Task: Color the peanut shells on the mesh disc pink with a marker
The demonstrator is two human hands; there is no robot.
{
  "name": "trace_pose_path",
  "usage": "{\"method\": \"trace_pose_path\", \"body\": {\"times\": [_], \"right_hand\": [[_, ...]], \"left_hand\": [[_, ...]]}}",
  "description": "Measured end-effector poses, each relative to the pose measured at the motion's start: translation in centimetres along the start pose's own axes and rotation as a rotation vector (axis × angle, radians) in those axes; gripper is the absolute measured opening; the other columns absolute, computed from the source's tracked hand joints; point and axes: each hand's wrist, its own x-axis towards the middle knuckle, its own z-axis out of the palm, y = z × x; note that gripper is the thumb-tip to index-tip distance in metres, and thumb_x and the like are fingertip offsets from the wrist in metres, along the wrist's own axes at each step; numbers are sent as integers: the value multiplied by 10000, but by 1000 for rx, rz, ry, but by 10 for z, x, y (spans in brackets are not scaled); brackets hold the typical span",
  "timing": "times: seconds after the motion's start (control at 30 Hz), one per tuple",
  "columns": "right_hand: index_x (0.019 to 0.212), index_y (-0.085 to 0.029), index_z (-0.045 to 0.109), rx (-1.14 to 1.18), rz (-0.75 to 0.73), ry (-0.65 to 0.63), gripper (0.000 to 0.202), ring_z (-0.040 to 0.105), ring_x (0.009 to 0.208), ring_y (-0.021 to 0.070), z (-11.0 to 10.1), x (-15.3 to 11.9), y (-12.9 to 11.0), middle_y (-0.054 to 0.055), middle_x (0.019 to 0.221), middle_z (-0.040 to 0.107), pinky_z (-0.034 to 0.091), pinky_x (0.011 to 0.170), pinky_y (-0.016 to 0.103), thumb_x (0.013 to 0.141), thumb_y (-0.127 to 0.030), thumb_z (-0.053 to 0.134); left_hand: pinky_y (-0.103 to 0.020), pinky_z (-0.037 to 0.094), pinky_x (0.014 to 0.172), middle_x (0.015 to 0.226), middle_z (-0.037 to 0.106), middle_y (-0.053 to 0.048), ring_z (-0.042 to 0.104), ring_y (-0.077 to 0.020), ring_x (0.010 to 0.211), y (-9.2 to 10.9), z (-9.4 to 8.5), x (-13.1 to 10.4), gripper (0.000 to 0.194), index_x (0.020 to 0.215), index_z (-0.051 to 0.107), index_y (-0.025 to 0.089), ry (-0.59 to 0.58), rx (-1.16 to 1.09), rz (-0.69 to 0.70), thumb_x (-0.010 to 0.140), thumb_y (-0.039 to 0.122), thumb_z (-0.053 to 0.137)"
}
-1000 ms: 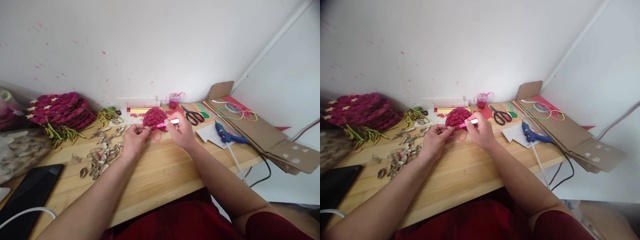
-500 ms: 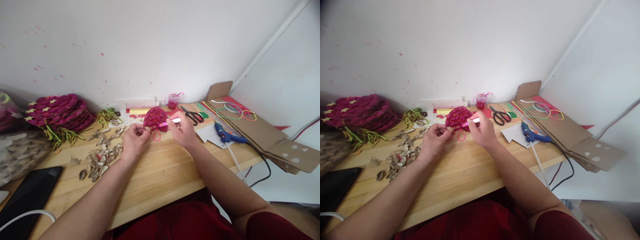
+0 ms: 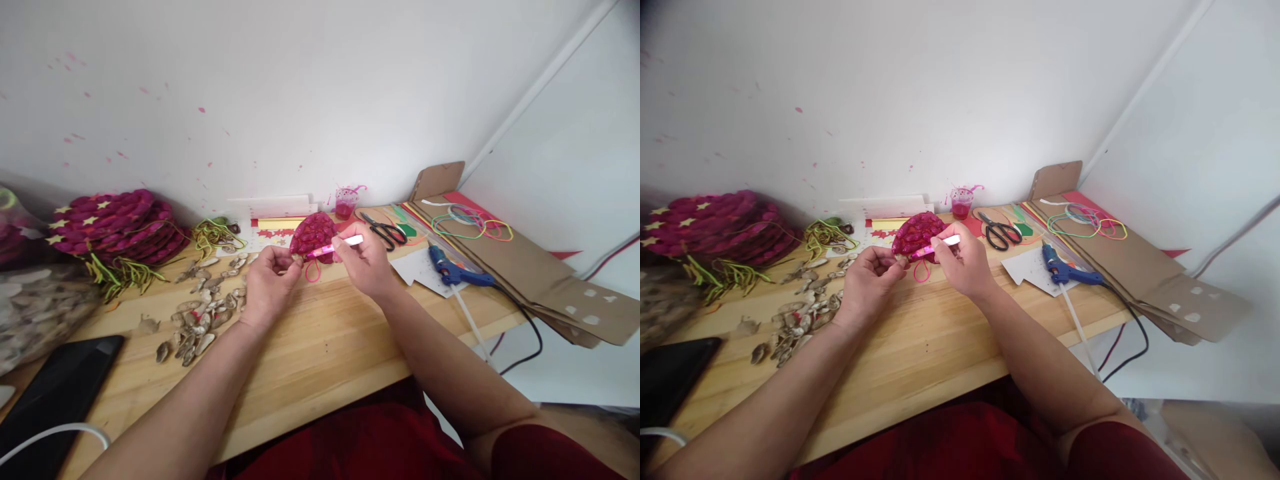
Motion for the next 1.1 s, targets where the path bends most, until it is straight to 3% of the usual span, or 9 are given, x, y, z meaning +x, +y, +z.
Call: {"method": "trace_pose_path", "body": {"times": [0.13,0.37,0.6,0.8,1.1], "right_hand": [[837,-235,555,-80,13,52,226,502,509,112,-1,1,1,-34,622,611,363,504,258,928,-412,662],[860,-228,572,32,13,-11,243,597,597,136,0,-1,-2,-12,665,665,443,567,263,935,-443,659],[841,-236,556,-52,30,49,228,503,511,109,0,0,0,-32,636,630,365,503,257,918,-407,685],[855,-235,561,64,23,0,232,586,581,127,2,0,-2,-25,650,657,436,561,259,936,-427,663],[839,-232,547,99,69,32,251,573,564,113,3,2,-1,-41,624,636,426,559,257,915,-425,687]], "left_hand": [[-259,482,615,741,620,11,575,-134,652,1,0,-1,327,818,593,211,3,24,2,662,389,819],[-271,491,645,746,630,10,593,-139,662,2,0,-1,304,824,591,214,5,62,33,684,384,801],[-271,486,657,740,613,20,592,-133,662,5,1,-1,282,805,588,215,11,63,26,662,362,780],[-265,470,632,731,609,22,573,-129,644,7,1,-2,279,800,580,216,12,79,40,684,371,781],[-263,466,609,727,612,19,571,-133,631,12,2,-4,243,810,588,219,9,115,36,676,334,755]]}}
